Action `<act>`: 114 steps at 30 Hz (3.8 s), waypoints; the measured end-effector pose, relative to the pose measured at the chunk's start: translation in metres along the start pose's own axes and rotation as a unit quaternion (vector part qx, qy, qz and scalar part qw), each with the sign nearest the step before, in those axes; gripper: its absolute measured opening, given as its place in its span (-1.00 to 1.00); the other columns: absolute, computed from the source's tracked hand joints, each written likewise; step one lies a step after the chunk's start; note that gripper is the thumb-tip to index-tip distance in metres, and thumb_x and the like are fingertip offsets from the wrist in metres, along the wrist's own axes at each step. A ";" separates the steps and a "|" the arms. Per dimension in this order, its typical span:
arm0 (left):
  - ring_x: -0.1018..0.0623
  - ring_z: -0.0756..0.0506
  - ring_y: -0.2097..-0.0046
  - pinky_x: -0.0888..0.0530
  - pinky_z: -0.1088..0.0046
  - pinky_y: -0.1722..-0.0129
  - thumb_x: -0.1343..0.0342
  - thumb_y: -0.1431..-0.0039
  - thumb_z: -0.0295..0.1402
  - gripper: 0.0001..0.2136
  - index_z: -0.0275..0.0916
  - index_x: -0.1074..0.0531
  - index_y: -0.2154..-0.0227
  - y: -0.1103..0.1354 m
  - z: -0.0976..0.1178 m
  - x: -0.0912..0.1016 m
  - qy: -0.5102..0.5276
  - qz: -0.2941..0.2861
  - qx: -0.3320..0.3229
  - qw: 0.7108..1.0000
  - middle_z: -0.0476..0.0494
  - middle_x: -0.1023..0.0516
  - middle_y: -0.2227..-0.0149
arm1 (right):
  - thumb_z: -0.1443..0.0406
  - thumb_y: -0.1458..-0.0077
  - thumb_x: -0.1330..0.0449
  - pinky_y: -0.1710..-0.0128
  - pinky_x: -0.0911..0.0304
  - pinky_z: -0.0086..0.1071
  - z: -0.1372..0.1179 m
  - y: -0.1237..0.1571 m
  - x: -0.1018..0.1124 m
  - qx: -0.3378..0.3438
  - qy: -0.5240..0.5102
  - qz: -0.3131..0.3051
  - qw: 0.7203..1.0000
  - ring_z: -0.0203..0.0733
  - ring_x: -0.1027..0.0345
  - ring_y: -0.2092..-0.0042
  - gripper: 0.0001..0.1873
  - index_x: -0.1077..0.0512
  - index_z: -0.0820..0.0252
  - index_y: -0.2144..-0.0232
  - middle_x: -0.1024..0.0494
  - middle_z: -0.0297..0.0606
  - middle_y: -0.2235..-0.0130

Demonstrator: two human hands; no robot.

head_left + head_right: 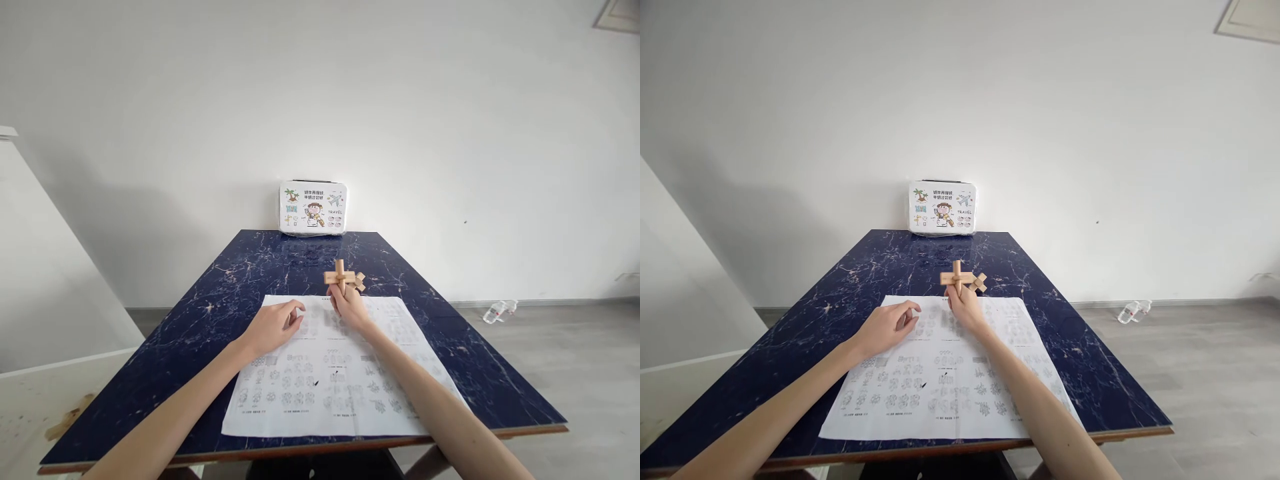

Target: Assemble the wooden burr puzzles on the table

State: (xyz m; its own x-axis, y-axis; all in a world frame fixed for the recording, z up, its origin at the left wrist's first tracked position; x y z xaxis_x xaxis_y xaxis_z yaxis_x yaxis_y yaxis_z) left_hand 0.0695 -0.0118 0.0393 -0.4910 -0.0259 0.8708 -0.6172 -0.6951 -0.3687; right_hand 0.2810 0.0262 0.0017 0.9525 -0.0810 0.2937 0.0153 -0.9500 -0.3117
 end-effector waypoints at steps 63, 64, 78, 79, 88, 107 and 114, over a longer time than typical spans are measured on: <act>-0.52 -0.14 0.20 -0.45 0.31 0.20 0.01 -0.39 -0.17 -0.79 -0.17 -0.38 0.26 -0.004 0.006 0.010 0.001 0.051 -0.037 0.998 -0.12 -0.50 0.22 | -0.10 -0.18 -0.22 0.58 -0.06 -0.48 -0.017 0.016 -0.017 -0.016 -0.131 -0.172 0.976 -0.35 -0.22 0.57 -0.57 -0.37 0.13 0.28 -0.42 -0.45 0.52; -0.51 -0.13 0.21 -0.44 0.32 0.22 0.00 -0.39 -0.17 -0.79 -0.17 -0.38 0.27 -0.004 0.005 0.010 0.008 0.052 -0.033 0.998 -0.12 -0.50 0.23 | -0.10 -0.17 -0.22 0.58 -0.07 -0.48 -0.018 0.016 -0.017 -0.016 -0.132 -0.172 0.976 -0.35 -0.22 0.57 -0.58 -0.37 0.12 0.29 -0.41 -0.46 0.53; -0.38 -0.37 -0.28 -0.38 -0.03 -0.21 -0.36 -0.06 -0.03 -0.09 -0.06 0.00 -0.37 0.001 0.000 -0.004 0.133 0.011 0.034 0.990 -0.35 -0.29 -0.32 | -0.06 -0.15 -0.28 0.52 -0.22 -0.44 -0.021 0.023 -0.023 -0.033 -0.167 -0.217 0.961 -0.32 -0.32 0.53 -0.60 -0.38 0.14 0.26 -0.58 -0.33 0.42; -0.38 -0.37 -0.28 -0.38 -0.04 -0.21 -0.35 -0.07 -0.01 -0.09 -0.05 0.01 -0.38 0.001 -0.002 -0.006 0.136 0.005 0.041 0.990 -0.35 -0.29 -0.32 | -0.06 -0.15 -0.28 0.52 -0.22 -0.43 -0.020 0.023 -0.024 -0.032 -0.169 -0.219 0.961 -0.32 -0.32 0.53 -0.60 -0.38 0.14 0.27 -0.58 -0.33 0.42; -0.43 -0.34 -0.25 -0.41 0.05 -0.21 -0.37 -0.03 -0.01 -0.18 -0.03 -0.16 -0.31 -0.002 -0.002 -0.004 0.145 0.009 0.046 0.988 -0.24 -0.36 -0.28 | -0.11 -0.10 -0.31 0.50 -0.14 -0.41 -0.023 0.022 -0.023 -0.038 -0.163 -0.230 0.959 -0.33 -0.26 0.53 -0.53 -0.37 0.13 0.29 -0.59 -0.31 0.41; -0.46 -0.37 -0.23 -0.44 0.05 -0.19 -0.43 0.10 0.02 -0.15 -0.06 -0.29 -0.27 -0.005 -0.007 -0.001 0.149 0.019 0.060 0.987 -0.24 -0.43 -0.26 | -0.11 -0.13 -0.28 0.51 -0.08 -0.41 -0.020 0.022 -0.025 -0.028 -0.155 -0.226 0.961 -0.34 -0.20 0.55 -0.54 -0.31 0.11 0.34 -0.58 -0.35 0.42; -0.46 -0.38 -0.23 -0.45 0.04 -0.18 -0.43 0.11 0.02 -0.16 -0.09 -0.31 -0.25 -0.006 -0.006 0.000 0.144 0.020 0.070 0.987 -0.26 -0.44 -0.25 | -0.13 -0.13 -0.27 0.53 -0.08 -0.41 -0.021 0.023 -0.026 -0.033 -0.141 -0.211 0.967 -0.35 -0.19 0.56 -0.54 -0.31 0.10 0.33 -0.56 -0.36 0.44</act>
State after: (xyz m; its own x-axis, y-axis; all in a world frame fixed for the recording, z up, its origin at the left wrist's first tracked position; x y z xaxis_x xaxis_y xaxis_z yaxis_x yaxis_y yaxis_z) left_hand 0.0693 -0.0033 0.0400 -0.6802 0.1356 0.7204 -0.5124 -0.7907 -0.3350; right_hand 0.2506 0.0005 0.0062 0.9110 0.3941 0.1215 0.4097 -0.8987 -0.1562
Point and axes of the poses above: each hand's wrist, its own y-axis away from the middle knuckle, its own x-axis out of the back of the hand, z = x × y, the point moved 5 cm from there along -y, towards the middle knuckle
